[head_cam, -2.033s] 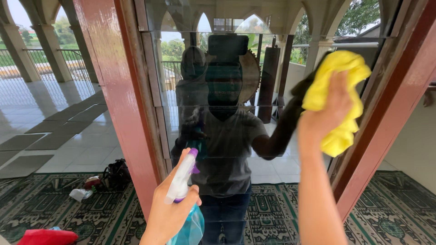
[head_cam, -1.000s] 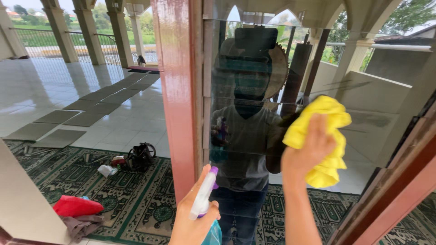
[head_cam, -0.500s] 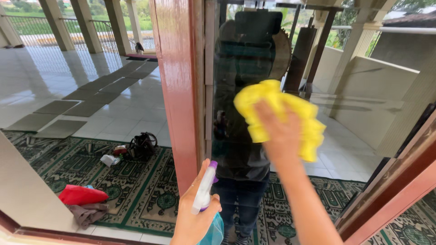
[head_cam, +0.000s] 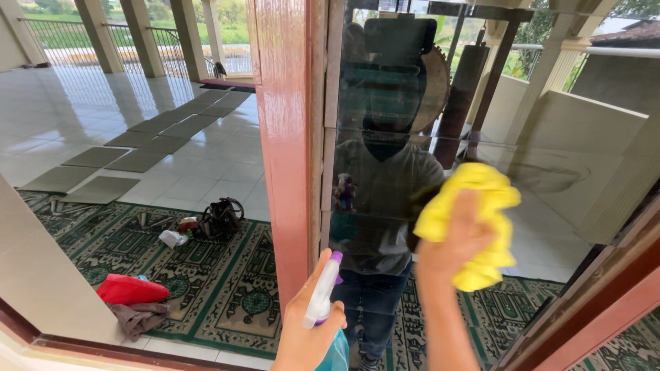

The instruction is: The person cleans glass window panes by wiping the surface with a cloth while holding a spray bottle.

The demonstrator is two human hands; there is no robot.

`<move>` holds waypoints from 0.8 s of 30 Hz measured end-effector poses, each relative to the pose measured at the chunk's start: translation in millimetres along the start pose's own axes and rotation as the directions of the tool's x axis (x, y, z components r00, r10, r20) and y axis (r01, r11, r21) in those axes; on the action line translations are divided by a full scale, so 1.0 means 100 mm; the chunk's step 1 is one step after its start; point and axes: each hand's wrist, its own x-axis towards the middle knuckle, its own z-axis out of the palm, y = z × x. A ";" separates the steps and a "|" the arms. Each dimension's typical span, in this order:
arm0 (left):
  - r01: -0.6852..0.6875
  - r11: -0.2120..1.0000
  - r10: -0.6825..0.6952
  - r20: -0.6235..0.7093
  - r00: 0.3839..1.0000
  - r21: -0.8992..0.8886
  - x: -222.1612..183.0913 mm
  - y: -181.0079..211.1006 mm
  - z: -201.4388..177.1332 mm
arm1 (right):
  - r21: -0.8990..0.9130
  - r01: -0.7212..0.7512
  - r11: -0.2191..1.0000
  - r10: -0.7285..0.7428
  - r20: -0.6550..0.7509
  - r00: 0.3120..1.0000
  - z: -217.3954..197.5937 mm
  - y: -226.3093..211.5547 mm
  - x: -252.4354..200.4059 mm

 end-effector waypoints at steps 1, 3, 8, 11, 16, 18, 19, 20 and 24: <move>0.035 0.999 -0.035 -0.006 0.999 0.028 0.00 -0.01 0.01 | 0.021 0.068 0.997 -0.069 0.040 0.997 0.10 -0.21 -0.08; -0.011 0.999 0.011 -0.008 1.000 0.038 0.00 -0.04 0.01 | 0.053 0.227 0.972 -0.231 0.084 0.969 0.29 -0.65 -0.22; 0.039 0.996 -0.035 -0.048 0.998 0.075 -0.01 -0.08 0.02 | 0.217 0.453 0.865 -0.496 0.227 0.838 0.26 -0.92 -0.40; -0.090 0.995 0.091 -0.021 0.996 0.046 0.00 -0.03 0.01 | 0.170 0.516 0.839 -0.543 0.314 0.779 0.09 -0.46 -0.37; -0.035 0.996 0.035 0.002 0.999 0.080 0.02 0.09 0.05 | -0.066 0.276 0.959 -0.265 0.137 0.955 -0.39 0.46 -0.03; -0.046 0.997 0.046 0.004 0.999 0.065 0.06 0.11 0.08 | -0.065 0.194 0.979 -0.188 0.090 0.978 -0.42 0.53 0.08; -0.056 0.997 0.056 0.005 0.998 0.048 0.08 0.12 0.10 | -0.065 0.124 0.990 -0.122 0.033 0.992 -0.39 0.49 0.10; -0.060 0.997 0.059 0.002 0.998 0.047 0.10 0.13 0.11 | -0.056 0.058 0.997 -0.059 -0.021 0.998 -0.36 0.40 0.12; -0.016 0.997 0.016 0.010 1.000 0.073 0.20 0.23 0.14 | 0.034 0.318 0.948 -0.319 0.173 0.932 -0.17 -0.23 0.03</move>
